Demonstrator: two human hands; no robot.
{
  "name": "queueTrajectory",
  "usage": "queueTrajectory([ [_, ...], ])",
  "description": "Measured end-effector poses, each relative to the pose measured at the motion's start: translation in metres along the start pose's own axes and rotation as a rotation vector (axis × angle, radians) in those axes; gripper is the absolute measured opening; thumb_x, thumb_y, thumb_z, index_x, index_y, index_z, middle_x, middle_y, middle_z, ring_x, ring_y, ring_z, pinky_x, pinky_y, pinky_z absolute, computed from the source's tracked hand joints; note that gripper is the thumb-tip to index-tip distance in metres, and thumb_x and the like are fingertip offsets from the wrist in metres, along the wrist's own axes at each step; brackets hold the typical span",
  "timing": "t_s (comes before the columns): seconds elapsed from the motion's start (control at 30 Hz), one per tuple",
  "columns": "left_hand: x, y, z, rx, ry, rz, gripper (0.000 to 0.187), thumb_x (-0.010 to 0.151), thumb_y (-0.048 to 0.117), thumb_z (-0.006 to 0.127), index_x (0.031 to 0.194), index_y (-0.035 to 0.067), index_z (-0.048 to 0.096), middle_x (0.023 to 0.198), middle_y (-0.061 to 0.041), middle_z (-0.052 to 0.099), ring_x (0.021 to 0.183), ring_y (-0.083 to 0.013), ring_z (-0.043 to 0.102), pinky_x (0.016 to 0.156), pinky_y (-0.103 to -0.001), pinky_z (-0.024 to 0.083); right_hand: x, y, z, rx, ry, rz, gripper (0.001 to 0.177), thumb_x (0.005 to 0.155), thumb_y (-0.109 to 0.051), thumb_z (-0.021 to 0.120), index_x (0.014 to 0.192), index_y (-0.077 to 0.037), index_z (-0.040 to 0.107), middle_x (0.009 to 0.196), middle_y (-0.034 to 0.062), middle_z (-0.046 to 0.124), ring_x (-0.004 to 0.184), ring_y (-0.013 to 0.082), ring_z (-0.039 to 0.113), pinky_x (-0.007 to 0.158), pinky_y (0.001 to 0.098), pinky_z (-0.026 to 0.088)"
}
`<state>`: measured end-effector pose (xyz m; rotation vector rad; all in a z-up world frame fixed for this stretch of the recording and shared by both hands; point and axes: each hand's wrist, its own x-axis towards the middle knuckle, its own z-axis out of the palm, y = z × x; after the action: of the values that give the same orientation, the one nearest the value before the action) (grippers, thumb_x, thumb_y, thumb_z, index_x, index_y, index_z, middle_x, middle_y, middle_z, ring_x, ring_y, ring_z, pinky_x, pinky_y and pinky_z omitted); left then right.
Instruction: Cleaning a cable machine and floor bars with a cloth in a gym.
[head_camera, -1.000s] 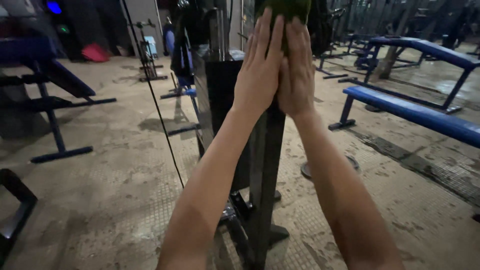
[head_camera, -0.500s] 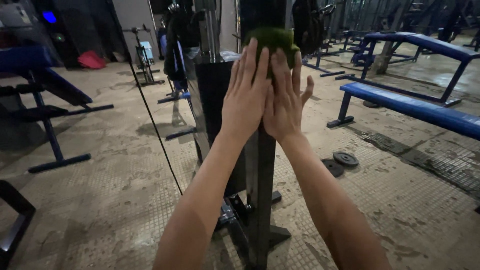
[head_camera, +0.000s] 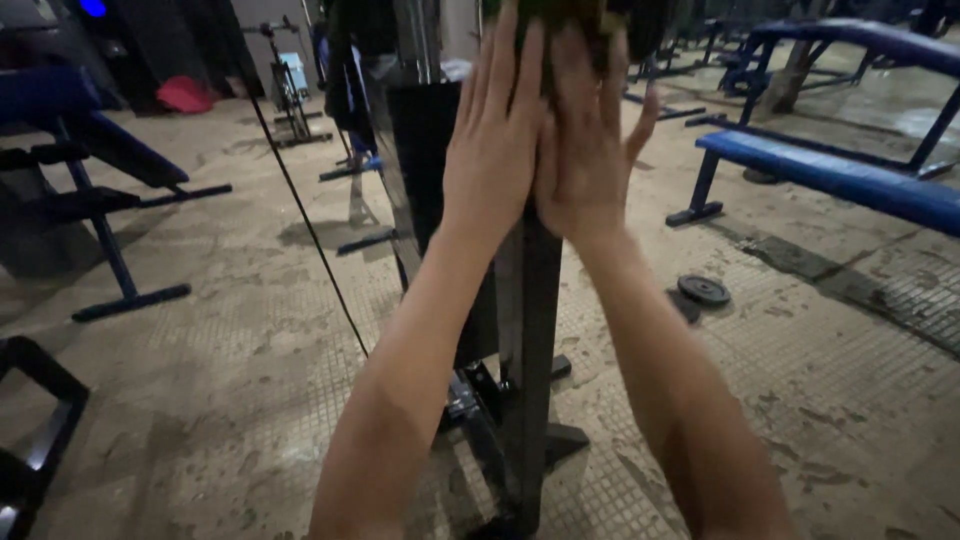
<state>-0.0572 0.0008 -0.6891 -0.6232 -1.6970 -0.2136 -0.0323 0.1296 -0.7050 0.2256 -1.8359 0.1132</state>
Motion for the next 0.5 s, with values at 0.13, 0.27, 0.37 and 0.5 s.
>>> queueTrajectory([
  [0.13,-0.017,0.005,0.002,-0.013,0.030,0.009,0.057,0.122,0.017,0.050,0.169,0.011,0.019,0.176,-0.014,0.011,0.165,-0.0323,0.016,0.138,-0.043,0.026,-0.009,0.004,0.002,0.083,0.005,0.015,0.054,0.121,-0.033,0.026,0.173,-0.018,0.025,0.181,0.0033,0.024,0.167,0.0291,0.008,0.130,0.0540,-0.006],
  [0.27,-0.087,0.026,0.000,-0.141,-0.024,0.021,0.066,0.116,0.017,0.053,0.169,0.003,0.017,0.176,-0.022,0.012,0.166,-0.0408,0.017,0.138,-0.052,0.026,-0.080,-0.003,0.021,0.415,0.059,-0.013,0.054,0.117,-0.031,0.029,0.166,-0.009,0.034,0.174,0.0120,0.031,0.166,0.0330,0.015,0.131,0.0544,-0.001],
  [0.37,-0.142,0.037,0.006,-0.209,-0.152,-0.044,0.065,0.111,0.015,0.051,0.165,-0.001,0.021,0.173,-0.025,0.016,0.161,-0.0436,0.022,0.132,-0.054,0.027,-0.138,-0.004,0.041,0.459,0.043,-0.014,0.052,0.118,-0.026,0.033,0.165,-0.006,0.035,0.173,0.0136,0.033,0.166,0.0340,0.018,0.131,0.0544,0.001],
  [0.5,-0.150,0.037,0.005,-0.162,-0.220,-0.047,0.063,0.110,0.012,0.048,0.165,-0.003,0.021,0.172,-0.026,0.016,0.162,-0.0422,0.022,0.132,-0.052,0.027,-0.151,-0.006,0.053,0.542,0.143,-0.021,0.050,0.117,-0.027,0.035,0.165,-0.012,0.037,0.172,0.0087,0.034,0.166,0.0305,0.017,0.135,0.0528,0.003],
])
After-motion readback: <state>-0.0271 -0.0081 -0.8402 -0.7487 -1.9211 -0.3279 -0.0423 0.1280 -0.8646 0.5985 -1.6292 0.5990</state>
